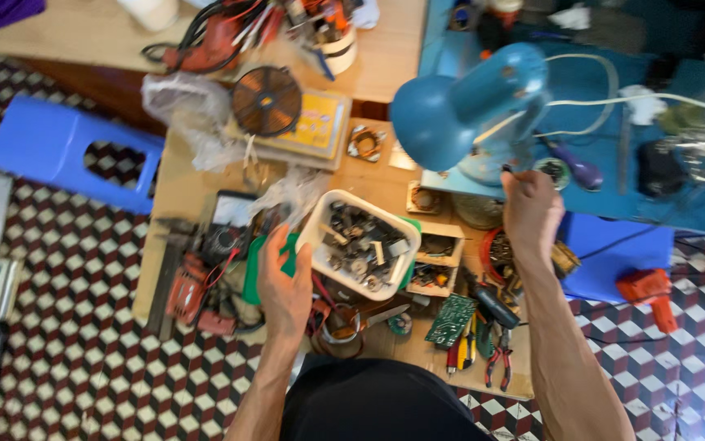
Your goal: The person works at a cluttered electronics workbench, handling small components and a circuit board. They use a magnifying glass to inspect a component, then use pliers to trim leads on the board. Finally, they use a heat gun on the circuit board.
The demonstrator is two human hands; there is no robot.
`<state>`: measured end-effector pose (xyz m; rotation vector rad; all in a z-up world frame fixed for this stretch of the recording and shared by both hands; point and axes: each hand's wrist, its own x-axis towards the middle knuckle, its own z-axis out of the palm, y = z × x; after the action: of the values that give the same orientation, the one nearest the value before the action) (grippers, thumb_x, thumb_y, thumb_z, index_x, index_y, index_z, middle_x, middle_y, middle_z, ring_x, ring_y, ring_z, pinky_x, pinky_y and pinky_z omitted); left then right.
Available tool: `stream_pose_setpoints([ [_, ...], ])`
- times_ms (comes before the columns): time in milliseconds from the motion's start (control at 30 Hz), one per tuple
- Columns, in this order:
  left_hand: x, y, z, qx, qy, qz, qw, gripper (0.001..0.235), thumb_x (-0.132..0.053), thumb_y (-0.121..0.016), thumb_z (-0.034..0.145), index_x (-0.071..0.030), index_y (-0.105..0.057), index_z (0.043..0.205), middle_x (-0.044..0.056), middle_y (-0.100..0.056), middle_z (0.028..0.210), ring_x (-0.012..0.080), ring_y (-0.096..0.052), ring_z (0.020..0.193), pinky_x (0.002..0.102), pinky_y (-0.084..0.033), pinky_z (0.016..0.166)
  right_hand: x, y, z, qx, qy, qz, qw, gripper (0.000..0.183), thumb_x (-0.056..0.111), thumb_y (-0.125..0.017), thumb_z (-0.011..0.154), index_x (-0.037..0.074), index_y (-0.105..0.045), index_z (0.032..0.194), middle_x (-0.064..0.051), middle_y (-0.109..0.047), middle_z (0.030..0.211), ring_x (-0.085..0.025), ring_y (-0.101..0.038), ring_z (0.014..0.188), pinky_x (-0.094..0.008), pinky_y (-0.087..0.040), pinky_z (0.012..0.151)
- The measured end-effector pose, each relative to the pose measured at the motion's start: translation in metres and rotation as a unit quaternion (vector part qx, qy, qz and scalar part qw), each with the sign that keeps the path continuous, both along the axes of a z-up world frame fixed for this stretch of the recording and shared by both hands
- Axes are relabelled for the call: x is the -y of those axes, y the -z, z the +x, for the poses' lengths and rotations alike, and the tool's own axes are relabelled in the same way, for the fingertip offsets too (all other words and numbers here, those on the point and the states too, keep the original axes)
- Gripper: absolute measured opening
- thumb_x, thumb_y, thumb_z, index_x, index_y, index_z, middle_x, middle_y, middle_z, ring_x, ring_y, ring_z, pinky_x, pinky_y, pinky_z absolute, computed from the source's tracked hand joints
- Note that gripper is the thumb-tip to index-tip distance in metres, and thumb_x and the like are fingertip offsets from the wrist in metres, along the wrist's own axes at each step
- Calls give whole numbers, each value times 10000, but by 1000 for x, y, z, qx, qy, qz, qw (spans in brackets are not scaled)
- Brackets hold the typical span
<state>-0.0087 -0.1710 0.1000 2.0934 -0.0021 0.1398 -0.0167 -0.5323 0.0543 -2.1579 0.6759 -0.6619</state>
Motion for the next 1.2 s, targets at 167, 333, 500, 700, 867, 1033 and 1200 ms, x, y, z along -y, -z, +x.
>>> stream_pose_setpoints([
  [167,-10,15,6,-111,-63,-84,988,431,-232,-602,1010,-44,-603,1397,137,-674,1246,224,-678,1120,329,-594,899,-99,-57,-47,-123,-71,147,979,191,172,-733,992,25,-725,1114,3,-577,679,-71,-458,586,-258,-372,504],
  [333,-21,22,11,-89,-35,-145,985,444,-245,-598,1027,-9,-561,1402,140,-658,1360,228,-667,1180,327,-573,957,-185,-74,-21,-212,-218,105,947,239,208,-727,929,73,-687,1123,-14,-627,600,-73,-543,490,-287,-435,400],
  [500,-8,28,9,-111,9,-108,988,538,-305,-630,995,5,-527,1421,157,-614,1369,240,-643,1159,343,-567,919,-165,-58,-2,-57,-172,45,982,269,166,-727,923,51,-666,1158,-22,-602,621,-90,-542,511,-307,-451,447],
  [700,-8,29,13,-147,27,-80,985,591,-356,-643,960,-2,-538,1421,162,-651,1290,244,-656,1151,350,-573,909,-46,-7,27,-37,38,-29,998,65,139,-702,1010,84,-674,992,-51,-477,575,-147,-448,496,-336,-371,500],
  [867,-13,33,12,-177,32,-81,980,605,-376,-637,963,13,-526,1413,171,-658,1292,254,-648,1186,379,-556,921,-33,17,30,-67,-60,-57,994,134,243,-673,1003,129,-679,1073,-60,-468,573,-188,-454,495,-383,-388,511],
  [1033,-16,50,14,-218,36,-59,973,578,-404,-601,978,-25,-552,1412,155,-682,1249,236,-656,1159,379,-556,903,-47,16,40,-182,-88,-35,979,260,320,-703,937,177,-672,1151,-77,-550,590,-253,-586,574,-450,-458,593],
  [1200,-18,74,10,-272,8,-189,943,553,-419,-591,973,-29,-586,1365,126,-700,1188,193,-692,1062,331,-594,870,-48,19,47,-205,-94,-50,973,295,339,-697,934,193,-654,1187,-71,-608,618,-309,-634,649,-489,-475,651],
])
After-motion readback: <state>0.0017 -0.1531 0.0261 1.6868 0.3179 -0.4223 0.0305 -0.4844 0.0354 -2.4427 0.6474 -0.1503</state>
